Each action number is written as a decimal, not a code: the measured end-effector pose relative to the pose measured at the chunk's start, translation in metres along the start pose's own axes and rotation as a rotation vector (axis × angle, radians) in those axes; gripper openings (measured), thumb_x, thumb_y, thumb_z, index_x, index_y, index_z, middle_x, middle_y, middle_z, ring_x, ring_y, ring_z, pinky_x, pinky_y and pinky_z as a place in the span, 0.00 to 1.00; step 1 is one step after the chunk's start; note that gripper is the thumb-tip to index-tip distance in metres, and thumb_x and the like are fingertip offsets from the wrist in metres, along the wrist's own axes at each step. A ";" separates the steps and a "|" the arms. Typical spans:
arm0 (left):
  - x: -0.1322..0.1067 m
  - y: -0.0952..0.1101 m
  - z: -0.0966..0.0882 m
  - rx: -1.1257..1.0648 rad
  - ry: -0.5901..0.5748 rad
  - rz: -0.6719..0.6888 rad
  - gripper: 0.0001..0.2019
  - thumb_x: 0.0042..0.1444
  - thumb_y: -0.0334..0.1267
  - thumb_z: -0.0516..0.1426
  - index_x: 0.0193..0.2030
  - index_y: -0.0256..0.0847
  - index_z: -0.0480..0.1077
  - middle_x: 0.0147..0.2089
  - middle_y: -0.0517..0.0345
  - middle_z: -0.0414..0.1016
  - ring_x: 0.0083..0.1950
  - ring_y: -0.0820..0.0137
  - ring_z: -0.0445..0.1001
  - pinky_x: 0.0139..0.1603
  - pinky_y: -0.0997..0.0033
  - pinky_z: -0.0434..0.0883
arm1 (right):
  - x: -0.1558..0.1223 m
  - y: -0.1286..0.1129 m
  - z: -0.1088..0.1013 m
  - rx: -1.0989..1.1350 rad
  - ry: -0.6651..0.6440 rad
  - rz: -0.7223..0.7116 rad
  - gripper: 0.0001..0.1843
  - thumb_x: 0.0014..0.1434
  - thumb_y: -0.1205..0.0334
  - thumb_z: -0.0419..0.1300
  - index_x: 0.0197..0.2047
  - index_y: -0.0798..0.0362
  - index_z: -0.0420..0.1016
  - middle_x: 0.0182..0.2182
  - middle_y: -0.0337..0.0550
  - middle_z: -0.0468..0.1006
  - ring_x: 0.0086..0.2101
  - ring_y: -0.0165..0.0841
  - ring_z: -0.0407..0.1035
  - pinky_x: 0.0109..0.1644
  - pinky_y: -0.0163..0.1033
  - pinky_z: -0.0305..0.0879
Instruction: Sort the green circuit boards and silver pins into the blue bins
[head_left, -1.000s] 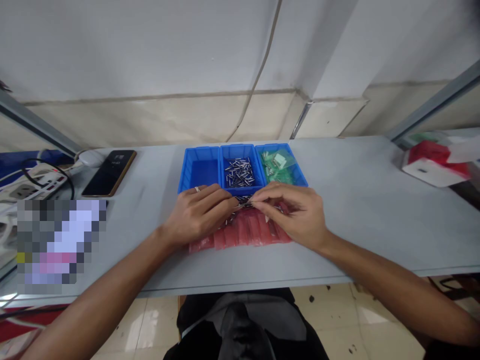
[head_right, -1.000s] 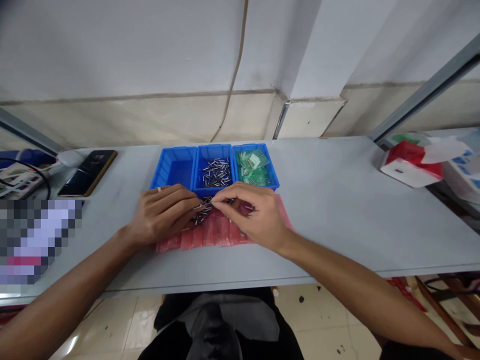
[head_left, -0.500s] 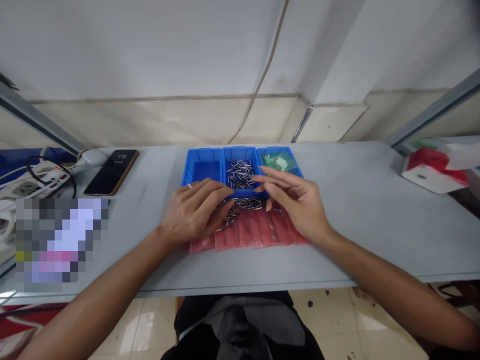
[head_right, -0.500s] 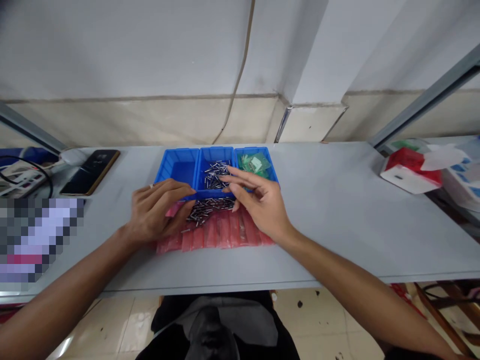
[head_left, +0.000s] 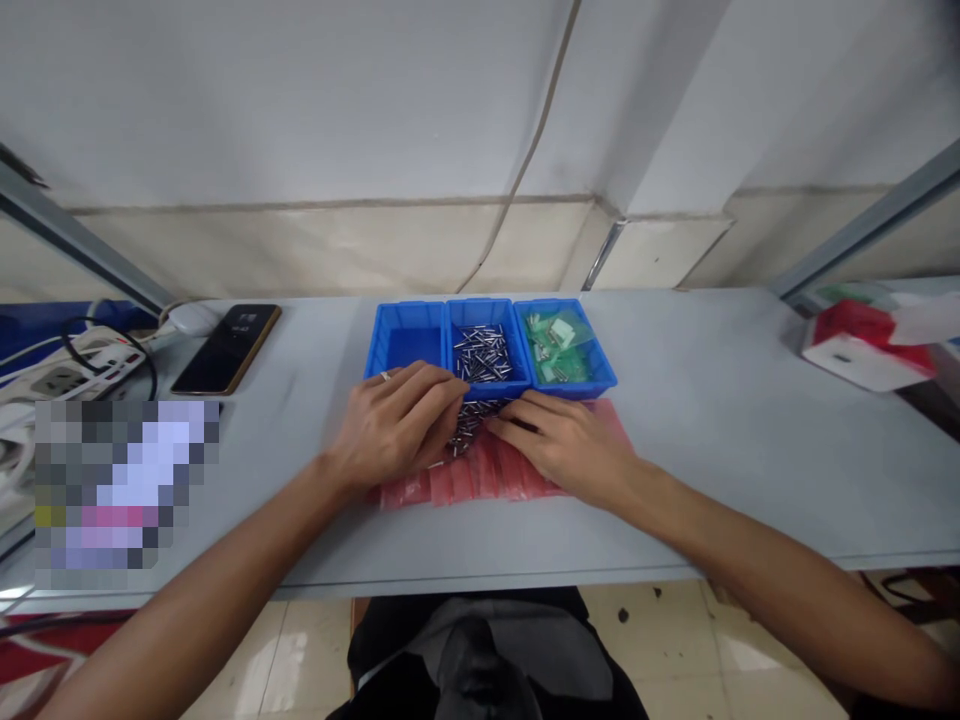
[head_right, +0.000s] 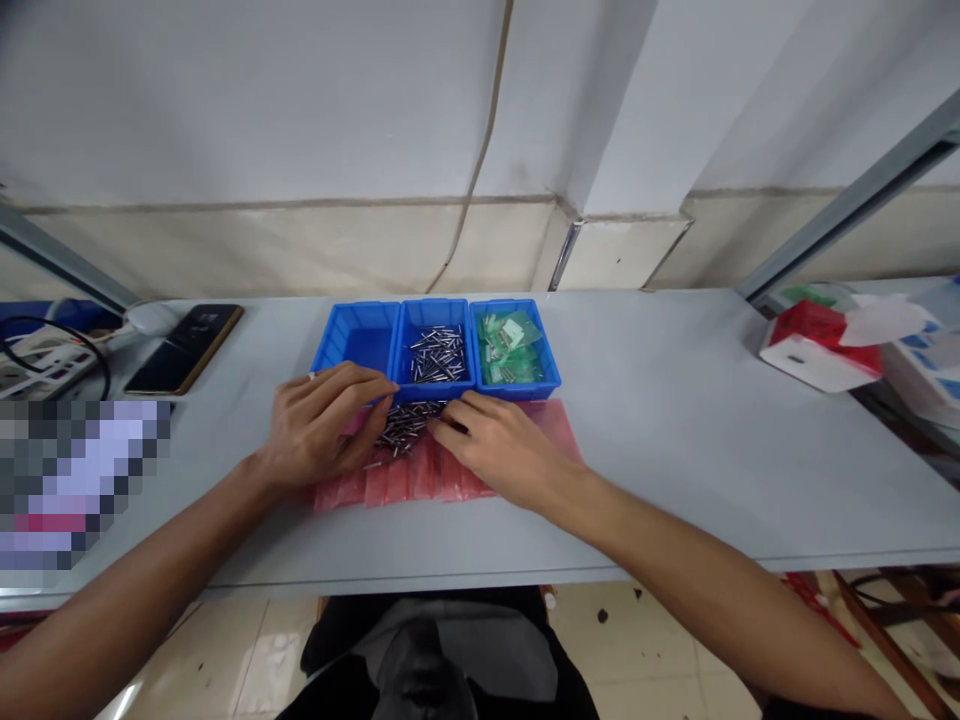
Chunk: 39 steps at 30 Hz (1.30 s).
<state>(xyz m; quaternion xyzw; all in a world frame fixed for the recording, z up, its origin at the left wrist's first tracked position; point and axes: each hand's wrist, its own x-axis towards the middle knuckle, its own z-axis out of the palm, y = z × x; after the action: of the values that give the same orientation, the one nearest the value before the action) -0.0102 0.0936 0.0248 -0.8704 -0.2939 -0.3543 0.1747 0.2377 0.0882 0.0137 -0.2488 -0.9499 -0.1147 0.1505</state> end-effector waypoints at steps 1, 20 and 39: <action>0.000 0.000 0.000 -0.002 -0.001 0.005 0.11 0.59 0.29 0.58 0.48 0.39 0.69 0.42 0.57 0.78 0.39 0.70 0.76 0.36 0.69 0.71 | 0.000 0.001 0.000 0.004 0.020 0.009 0.12 0.66 0.72 0.56 0.50 0.58 0.77 0.41 0.50 0.80 0.41 0.39 0.74 0.44 0.44 0.76; 0.003 0.005 0.000 -0.067 -0.028 0.107 0.13 0.59 0.39 0.64 0.48 0.38 0.70 0.41 0.58 0.78 0.40 0.71 0.77 0.34 0.71 0.70 | 0.008 -0.007 -0.018 1.009 0.489 0.533 0.02 0.61 0.64 0.66 0.39 0.51 0.80 0.35 0.41 0.82 0.32 0.29 0.76 0.34 0.35 0.76; 0.001 0.003 -0.001 -0.048 0.030 -0.054 0.05 0.58 0.29 0.59 0.41 0.38 0.70 0.39 0.59 0.77 0.37 0.72 0.73 0.35 0.70 0.68 | -0.001 0.007 -0.007 0.323 0.193 0.225 0.19 0.66 0.69 0.57 0.58 0.50 0.75 0.45 0.45 0.83 0.42 0.38 0.78 0.46 0.46 0.78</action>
<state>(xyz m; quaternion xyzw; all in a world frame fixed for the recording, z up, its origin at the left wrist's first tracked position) -0.0085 0.0912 0.0256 -0.8606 -0.3059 -0.3789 0.1489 0.2435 0.0917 0.0205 -0.3139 -0.9033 0.0333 0.2907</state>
